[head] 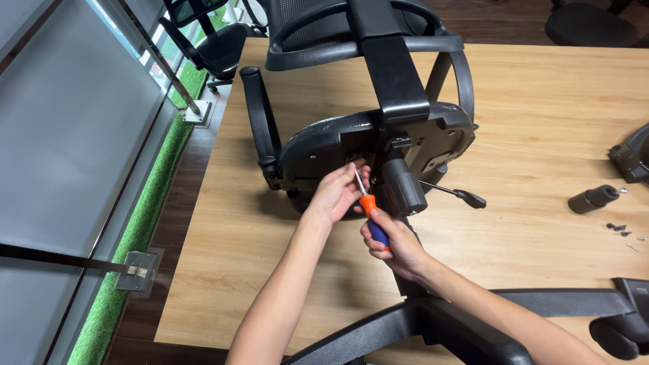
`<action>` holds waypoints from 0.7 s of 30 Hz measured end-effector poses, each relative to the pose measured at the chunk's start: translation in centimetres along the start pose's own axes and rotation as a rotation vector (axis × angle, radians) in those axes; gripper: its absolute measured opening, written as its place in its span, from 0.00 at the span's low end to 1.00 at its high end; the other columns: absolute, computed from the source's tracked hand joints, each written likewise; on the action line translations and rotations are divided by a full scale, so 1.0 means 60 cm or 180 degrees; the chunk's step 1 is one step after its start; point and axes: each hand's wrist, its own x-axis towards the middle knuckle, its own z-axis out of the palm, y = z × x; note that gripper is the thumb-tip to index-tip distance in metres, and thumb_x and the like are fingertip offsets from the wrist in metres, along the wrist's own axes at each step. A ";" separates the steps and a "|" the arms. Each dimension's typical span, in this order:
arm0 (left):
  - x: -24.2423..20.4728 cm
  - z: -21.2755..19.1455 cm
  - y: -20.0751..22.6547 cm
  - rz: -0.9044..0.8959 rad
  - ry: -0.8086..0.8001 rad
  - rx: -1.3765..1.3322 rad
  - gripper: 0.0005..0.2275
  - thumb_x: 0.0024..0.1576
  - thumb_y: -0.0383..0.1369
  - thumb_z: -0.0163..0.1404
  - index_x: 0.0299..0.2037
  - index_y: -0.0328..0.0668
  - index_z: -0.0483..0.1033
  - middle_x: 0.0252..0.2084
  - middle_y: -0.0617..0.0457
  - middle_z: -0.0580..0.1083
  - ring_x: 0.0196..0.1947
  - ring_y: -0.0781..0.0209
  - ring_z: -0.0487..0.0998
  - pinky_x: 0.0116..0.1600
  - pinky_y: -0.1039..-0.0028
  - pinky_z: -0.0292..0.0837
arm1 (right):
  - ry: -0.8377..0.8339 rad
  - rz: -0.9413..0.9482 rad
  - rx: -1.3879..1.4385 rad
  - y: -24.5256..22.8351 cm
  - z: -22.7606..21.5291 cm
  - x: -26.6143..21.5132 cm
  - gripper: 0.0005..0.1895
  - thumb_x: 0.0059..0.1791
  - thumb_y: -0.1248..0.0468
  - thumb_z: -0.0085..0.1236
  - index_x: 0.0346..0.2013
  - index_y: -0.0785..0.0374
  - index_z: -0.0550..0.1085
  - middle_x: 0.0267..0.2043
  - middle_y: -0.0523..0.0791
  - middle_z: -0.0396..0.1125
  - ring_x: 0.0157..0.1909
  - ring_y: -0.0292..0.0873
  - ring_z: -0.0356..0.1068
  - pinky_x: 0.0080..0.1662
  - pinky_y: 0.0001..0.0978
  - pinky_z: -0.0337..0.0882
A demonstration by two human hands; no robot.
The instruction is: The person assembles an office chair on a wooden work table, using a screwdriver to drive screws that fasten the seat mechanism to the chair base. They steady the upside-down chair with one hand while tightening screws, repositioning the chair between screws.
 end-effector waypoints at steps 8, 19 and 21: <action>-0.012 -0.029 -0.036 -0.0241 0.0069 0.0464 0.12 0.67 0.34 0.47 0.54 0.34 0.73 0.45 0.50 0.77 0.45 0.61 0.80 0.46 0.67 0.78 | -0.0098 0.0224 0.0186 0.008 -0.012 0.014 0.22 0.59 0.47 0.46 0.42 0.66 0.65 0.31 0.43 0.63 0.22 0.30 0.57 0.21 0.19 0.55; -0.040 0.027 -0.031 0.0221 0.0951 0.1156 0.13 0.57 0.37 0.58 0.44 0.33 0.82 0.36 0.50 0.81 0.36 0.63 0.82 0.46 0.66 0.80 | 0.0059 0.0018 -0.0302 0.036 -0.071 0.023 0.22 0.58 0.49 0.43 0.49 0.67 0.67 0.33 0.44 0.65 0.26 0.30 0.62 0.25 0.20 0.62; -0.042 0.034 -0.029 0.0340 0.1199 0.1477 0.13 0.58 0.37 0.62 0.41 0.32 0.85 0.34 0.51 0.81 0.31 0.68 0.75 0.42 0.71 0.77 | -0.0617 0.0053 0.0693 0.048 -0.092 0.039 0.23 0.59 0.49 0.45 0.51 0.69 0.66 0.31 0.44 0.65 0.23 0.30 0.61 0.22 0.19 0.60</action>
